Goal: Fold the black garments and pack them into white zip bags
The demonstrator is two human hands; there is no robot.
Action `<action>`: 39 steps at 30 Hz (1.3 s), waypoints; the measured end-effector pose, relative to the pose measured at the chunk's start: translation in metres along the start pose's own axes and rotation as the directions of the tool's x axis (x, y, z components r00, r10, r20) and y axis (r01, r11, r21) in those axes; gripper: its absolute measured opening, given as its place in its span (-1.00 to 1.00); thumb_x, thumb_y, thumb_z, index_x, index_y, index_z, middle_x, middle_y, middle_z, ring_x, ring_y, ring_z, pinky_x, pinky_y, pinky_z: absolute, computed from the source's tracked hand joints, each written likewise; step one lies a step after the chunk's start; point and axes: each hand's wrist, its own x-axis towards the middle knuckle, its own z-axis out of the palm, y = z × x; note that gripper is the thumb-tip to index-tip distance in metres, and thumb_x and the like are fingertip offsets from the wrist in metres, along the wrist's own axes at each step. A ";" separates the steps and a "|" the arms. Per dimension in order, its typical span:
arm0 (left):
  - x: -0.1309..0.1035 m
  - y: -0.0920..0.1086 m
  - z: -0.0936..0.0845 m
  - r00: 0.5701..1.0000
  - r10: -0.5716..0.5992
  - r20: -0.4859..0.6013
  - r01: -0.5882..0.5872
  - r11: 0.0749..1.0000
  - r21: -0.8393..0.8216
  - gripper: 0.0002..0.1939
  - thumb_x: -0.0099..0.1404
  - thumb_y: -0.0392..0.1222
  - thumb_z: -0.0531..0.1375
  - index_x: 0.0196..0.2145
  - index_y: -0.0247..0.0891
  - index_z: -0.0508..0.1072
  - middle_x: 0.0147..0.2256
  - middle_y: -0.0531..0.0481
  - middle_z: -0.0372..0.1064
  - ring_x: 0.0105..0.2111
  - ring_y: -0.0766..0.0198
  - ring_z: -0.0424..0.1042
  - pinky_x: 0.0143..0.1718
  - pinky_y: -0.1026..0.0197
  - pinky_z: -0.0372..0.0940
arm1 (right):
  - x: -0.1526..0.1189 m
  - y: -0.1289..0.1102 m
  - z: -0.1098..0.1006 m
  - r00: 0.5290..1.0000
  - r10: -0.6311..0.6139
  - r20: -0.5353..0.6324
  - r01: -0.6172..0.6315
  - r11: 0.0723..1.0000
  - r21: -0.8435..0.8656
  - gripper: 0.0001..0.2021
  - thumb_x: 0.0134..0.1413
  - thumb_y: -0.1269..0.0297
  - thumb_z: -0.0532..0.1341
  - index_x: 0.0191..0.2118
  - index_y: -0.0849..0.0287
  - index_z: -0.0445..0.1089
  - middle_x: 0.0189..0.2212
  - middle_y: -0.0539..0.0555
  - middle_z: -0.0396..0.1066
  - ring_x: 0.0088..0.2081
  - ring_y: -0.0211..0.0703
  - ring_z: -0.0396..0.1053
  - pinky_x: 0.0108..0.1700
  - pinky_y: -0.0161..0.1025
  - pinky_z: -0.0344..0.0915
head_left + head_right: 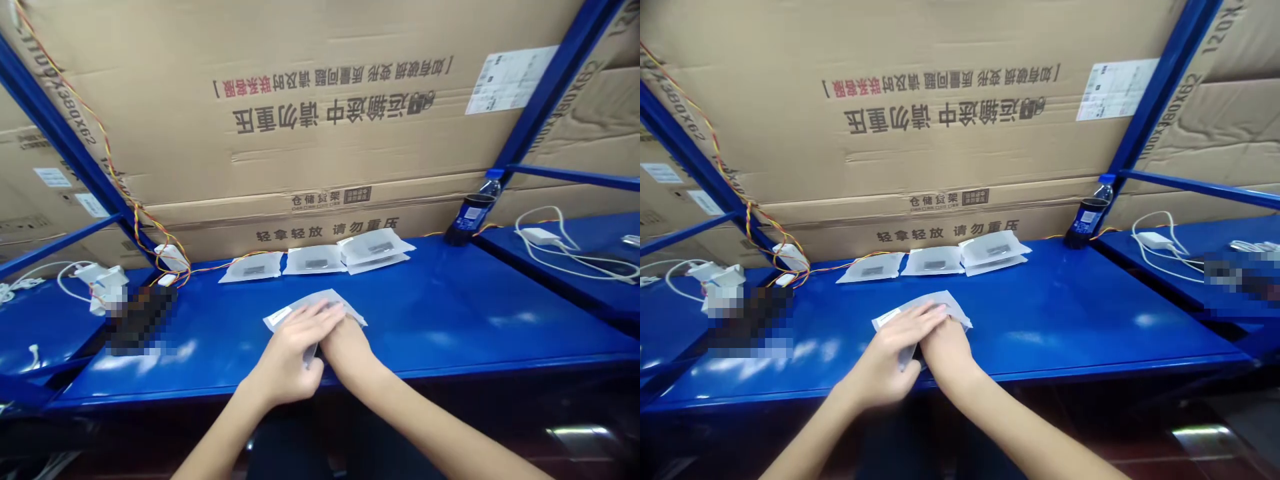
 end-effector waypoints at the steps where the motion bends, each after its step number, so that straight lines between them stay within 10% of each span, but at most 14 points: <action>1: 0.001 -0.001 -0.001 1.000 0.004 0.006 -0.004 1.000 0.021 0.03 0.00 -0.58 0.03 0.44 -0.11 0.23 0.35 -0.04 0.32 0.40 0.01 0.23 0.40 -0.21 0.24 | 0.004 0.000 0.005 1.000 0.009 0.006 -0.009 1.000 -0.001 -0.63 0.09 0.62 0.20 -0.01 0.30 0.58 -0.18 0.31 0.65 -0.25 0.14 0.63 -0.28 -0.07 0.59; 9: -0.058 -0.013 -0.020 0.996 0.055 -0.067 -0.026 0.930 0.367 -0.47 0.46 -0.20 0.28 0.33 -0.23 0.37 0.18 -0.28 0.51 0.17 -0.08 0.52 0.12 -0.10 0.52 | -0.019 0.011 -0.054 0.986 -0.153 -0.072 0.160 0.983 0.096 -0.56 0.25 0.60 0.14 0.19 0.32 0.46 0.08 0.32 0.57 0.08 0.10 0.55 0.06 -0.05 0.56; 13: -0.080 -0.008 -0.020 0.968 0.234 -0.096 -0.160 0.860 0.485 -0.68 0.49 -0.41 0.17 0.14 -0.32 0.52 -0.05 -0.23 0.64 -0.03 0.01 0.61 -0.04 0.00 0.55 | -0.046 0.008 -0.087 0.907 -0.281 -0.312 0.343 0.925 0.165 -0.74 0.29 0.58 0.20 0.02 0.35 0.54 -0.16 0.23 0.65 -0.09 0.02 0.58 -0.03 -0.09 0.56; 25: -0.047 0.014 -0.002 0.919 0.177 -0.353 -0.052 0.940 0.336 -0.85 0.46 -0.45 0.23 -0.17 -0.24 0.51 -0.31 0.00 0.65 -0.28 0.20 0.62 -0.23 0.13 0.36 | -0.025 -0.018 -0.074 0.884 -0.221 -0.411 0.280 0.956 0.087 -0.82 0.38 0.49 0.22 -0.15 0.22 0.59 -0.31 0.11 0.64 -0.28 -0.11 0.49 -0.29 -0.15 0.38; 35: -0.067 0.017 -0.014 0.894 0.102 -0.435 0.044 0.948 0.314 -0.83 0.43 -0.47 0.24 -0.21 -0.21 0.50 -0.33 0.01 0.64 -0.32 0.18 0.62 -0.30 0.14 0.31 | -0.052 0.083 -0.064 0.932 -0.191 -0.308 0.199 0.980 -0.005 -0.86 0.41 0.48 0.20 -0.14 0.20 0.52 -0.22 0.15 0.64 -0.13 -0.04 0.55 -0.08 -0.08 0.41; 39: -0.073 0.005 -0.004 0.891 0.054 -0.451 0.061 0.969 0.237 -0.83 0.44 -0.47 0.22 -0.20 -0.23 0.53 -0.29 -0.04 0.65 -0.35 0.22 0.63 -0.36 0.20 0.38 | -0.054 0.084 -0.066 0.962 -0.138 -0.235 0.154 0.987 0.050 -0.83 0.41 0.47 0.15 -0.07 0.21 0.50 -0.11 0.21 0.62 -0.02 0.03 0.55 -0.01 0.00 0.49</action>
